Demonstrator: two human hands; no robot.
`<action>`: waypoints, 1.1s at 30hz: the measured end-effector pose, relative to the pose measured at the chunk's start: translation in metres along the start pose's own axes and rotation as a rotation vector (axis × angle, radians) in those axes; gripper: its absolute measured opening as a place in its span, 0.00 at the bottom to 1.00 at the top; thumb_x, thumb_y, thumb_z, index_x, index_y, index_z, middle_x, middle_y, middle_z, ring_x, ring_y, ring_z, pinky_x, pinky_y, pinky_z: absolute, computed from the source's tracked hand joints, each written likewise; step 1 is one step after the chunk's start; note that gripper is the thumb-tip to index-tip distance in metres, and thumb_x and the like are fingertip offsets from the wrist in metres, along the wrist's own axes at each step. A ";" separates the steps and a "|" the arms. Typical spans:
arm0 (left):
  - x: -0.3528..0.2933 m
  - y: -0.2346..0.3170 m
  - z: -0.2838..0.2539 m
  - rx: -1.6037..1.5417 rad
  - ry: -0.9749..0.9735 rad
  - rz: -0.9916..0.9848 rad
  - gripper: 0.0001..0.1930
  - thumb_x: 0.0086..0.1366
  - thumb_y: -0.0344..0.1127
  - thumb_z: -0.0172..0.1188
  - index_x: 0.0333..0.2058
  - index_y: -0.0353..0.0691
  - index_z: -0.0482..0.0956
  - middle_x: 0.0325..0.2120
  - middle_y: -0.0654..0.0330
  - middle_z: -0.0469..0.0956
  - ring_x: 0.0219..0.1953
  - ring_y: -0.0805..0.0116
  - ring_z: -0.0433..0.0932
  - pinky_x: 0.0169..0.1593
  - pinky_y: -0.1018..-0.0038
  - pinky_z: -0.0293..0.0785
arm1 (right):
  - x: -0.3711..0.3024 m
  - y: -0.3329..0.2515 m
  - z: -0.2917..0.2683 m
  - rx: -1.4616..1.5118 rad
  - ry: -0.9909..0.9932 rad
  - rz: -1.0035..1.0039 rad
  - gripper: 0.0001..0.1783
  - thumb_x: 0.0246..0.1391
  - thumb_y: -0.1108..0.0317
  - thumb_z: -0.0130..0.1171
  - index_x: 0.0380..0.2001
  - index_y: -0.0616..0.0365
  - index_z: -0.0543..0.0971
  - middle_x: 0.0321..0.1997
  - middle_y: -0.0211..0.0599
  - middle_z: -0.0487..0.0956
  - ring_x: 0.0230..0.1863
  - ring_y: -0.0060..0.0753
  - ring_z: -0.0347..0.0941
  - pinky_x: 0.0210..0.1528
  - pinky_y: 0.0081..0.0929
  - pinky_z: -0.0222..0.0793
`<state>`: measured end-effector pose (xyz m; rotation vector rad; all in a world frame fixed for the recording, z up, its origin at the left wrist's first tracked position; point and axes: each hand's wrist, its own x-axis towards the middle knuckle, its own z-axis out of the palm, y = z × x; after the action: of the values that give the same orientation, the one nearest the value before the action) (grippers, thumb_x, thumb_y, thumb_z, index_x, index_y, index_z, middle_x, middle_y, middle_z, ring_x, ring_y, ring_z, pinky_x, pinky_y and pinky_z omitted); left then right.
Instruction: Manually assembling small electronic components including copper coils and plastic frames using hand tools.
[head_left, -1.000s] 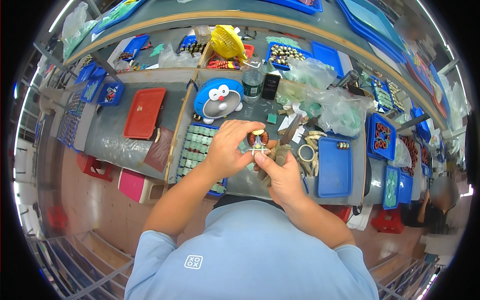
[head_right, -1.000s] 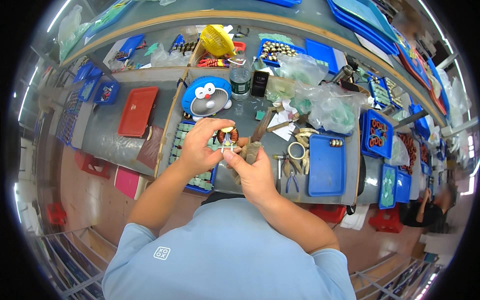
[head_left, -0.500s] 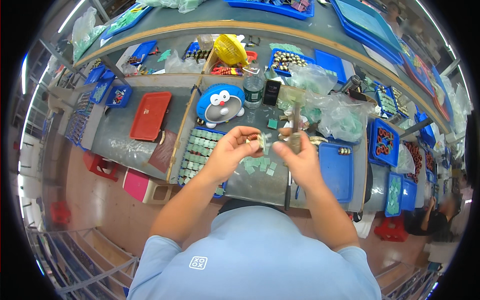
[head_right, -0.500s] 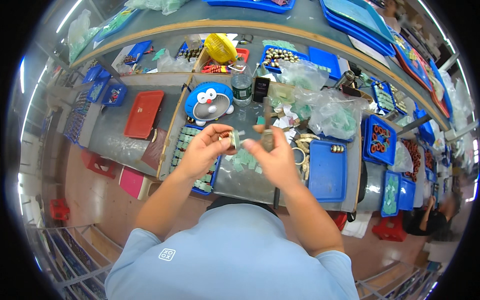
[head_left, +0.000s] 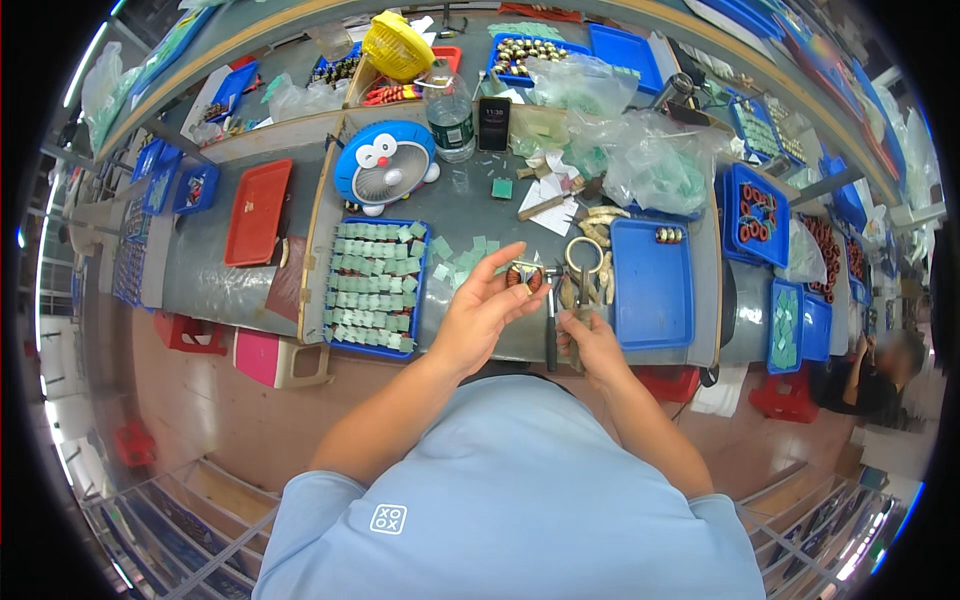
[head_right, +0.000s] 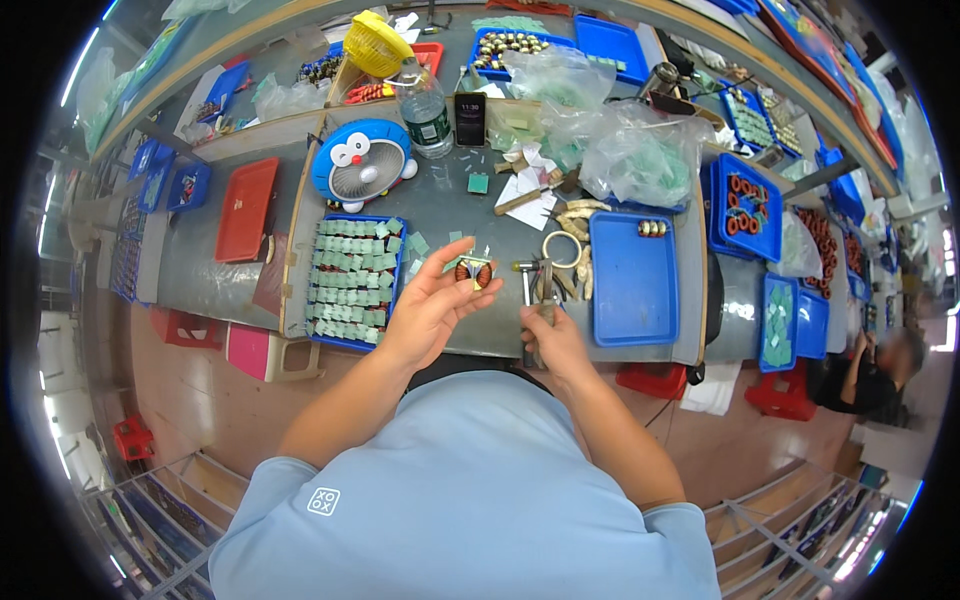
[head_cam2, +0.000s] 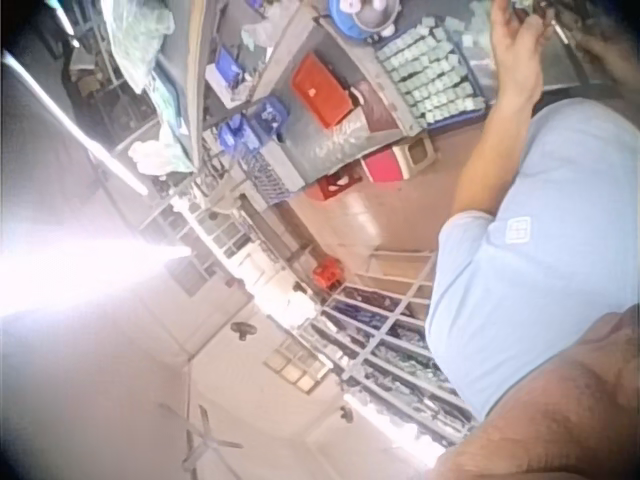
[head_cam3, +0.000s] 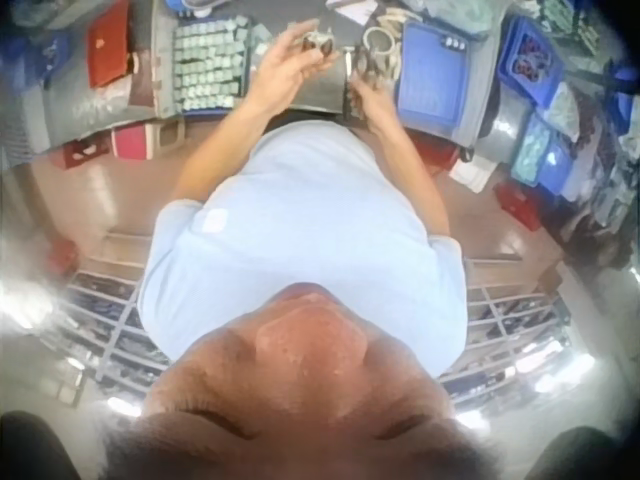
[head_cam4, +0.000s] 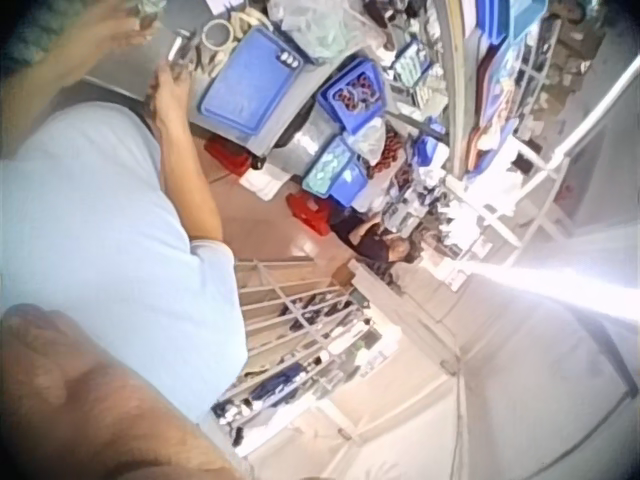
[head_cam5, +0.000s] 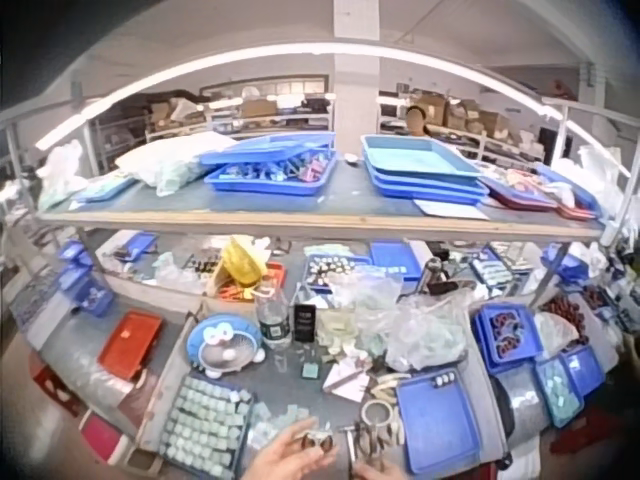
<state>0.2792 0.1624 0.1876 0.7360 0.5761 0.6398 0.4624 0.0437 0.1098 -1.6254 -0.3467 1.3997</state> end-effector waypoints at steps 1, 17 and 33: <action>0.000 -0.002 0.003 0.003 -0.001 -0.008 0.28 0.73 0.27 0.53 0.69 0.41 0.59 0.57 0.48 0.74 0.60 0.55 0.76 0.63 0.61 0.72 | -0.001 0.003 -0.003 -0.016 0.003 0.022 0.16 0.64 0.58 0.63 0.46 0.58 0.76 0.40 0.33 0.79 0.37 0.24 0.74 0.38 0.26 0.71; 0.000 -0.001 0.023 0.053 0.013 0.155 0.23 0.76 0.32 0.50 0.66 0.40 0.60 0.59 0.43 0.73 0.61 0.51 0.76 0.62 0.61 0.74 | 0.037 0.087 -0.037 -0.842 0.130 -0.219 0.18 0.60 0.60 0.64 0.47 0.62 0.76 0.46 0.49 0.80 0.45 0.53 0.79 0.46 0.43 0.74; -0.028 0.005 0.003 0.171 0.306 0.072 0.19 0.79 0.44 0.48 0.61 0.41 0.66 0.51 0.48 0.80 0.52 0.56 0.83 0.50 0.69 0.78 | 0.100 0.136 -0.005 -1.234 0.168 -0.279 0.29 0.51 0.63 0.70 0.52 0.58 0.68 0.45 0.57 0.81 0.48 0.61 0.79 0.50 0.51 0.75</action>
<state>0.2607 0.1440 0.2003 0.8278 0.8970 0.7839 0.4508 0.0414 -0.0585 -2.4737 -1.4719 0.7905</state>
